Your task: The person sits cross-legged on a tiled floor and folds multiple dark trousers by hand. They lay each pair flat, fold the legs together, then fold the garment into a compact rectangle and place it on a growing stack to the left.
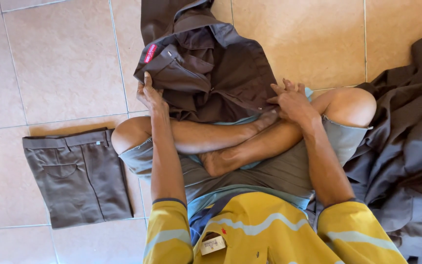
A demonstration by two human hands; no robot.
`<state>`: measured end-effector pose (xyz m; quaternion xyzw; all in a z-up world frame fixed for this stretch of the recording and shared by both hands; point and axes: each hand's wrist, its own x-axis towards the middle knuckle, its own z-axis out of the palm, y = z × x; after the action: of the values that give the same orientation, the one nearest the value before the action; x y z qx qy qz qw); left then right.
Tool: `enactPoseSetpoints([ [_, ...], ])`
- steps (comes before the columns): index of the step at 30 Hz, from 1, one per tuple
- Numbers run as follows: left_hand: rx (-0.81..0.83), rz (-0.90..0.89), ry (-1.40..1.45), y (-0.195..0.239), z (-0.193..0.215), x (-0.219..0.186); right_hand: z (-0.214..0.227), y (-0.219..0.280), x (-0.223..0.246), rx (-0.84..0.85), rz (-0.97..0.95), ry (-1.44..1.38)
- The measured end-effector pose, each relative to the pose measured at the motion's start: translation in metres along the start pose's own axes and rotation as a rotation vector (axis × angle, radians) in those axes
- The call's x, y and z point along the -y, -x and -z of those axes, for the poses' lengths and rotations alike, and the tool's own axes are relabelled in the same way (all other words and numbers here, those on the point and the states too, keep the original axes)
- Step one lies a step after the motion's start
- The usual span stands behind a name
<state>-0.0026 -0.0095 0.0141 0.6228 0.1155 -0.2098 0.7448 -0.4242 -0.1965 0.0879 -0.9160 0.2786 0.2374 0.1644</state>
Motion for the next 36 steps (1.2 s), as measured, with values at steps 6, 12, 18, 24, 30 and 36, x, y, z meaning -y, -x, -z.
enactPoseSetpoints([
  [6, 0.102, -0.497, -0.271, 0.081, -0.068, -0.104, 0.046, 0.018, 0.026, -0.605, 0.36, -0.294],
  [12, 0.694, -1.02, -0.635, 0.245, -0.15, -0.146, 0.114, 0.056, 0.083, -0.752, 0.193, -1.223],
  [18, 0.984, -0.726, -0.555, 0.269, -0.161, -0.114, 0.132, 0.093, 0.092, -0.655, 0.425, -1.627],
  [24, 0.952, -0.628, -0.334, 0.247, -0.155, -0.146, 0.118, 0.095, 0.086, -0.993, 0.369, -1.242],
  [30, 1.178, -0.573, -0.373, 0.265, -0.149, -0.16, 0.158, 0.087, 0.107, -1.098, 0.287, -1.004],
  [36, 1.239, -0.494, -0.297, 0.259, -0.14, -0.158, 0.175, 0.064, 0.115, -1.111, 0.248, -0.936],
])
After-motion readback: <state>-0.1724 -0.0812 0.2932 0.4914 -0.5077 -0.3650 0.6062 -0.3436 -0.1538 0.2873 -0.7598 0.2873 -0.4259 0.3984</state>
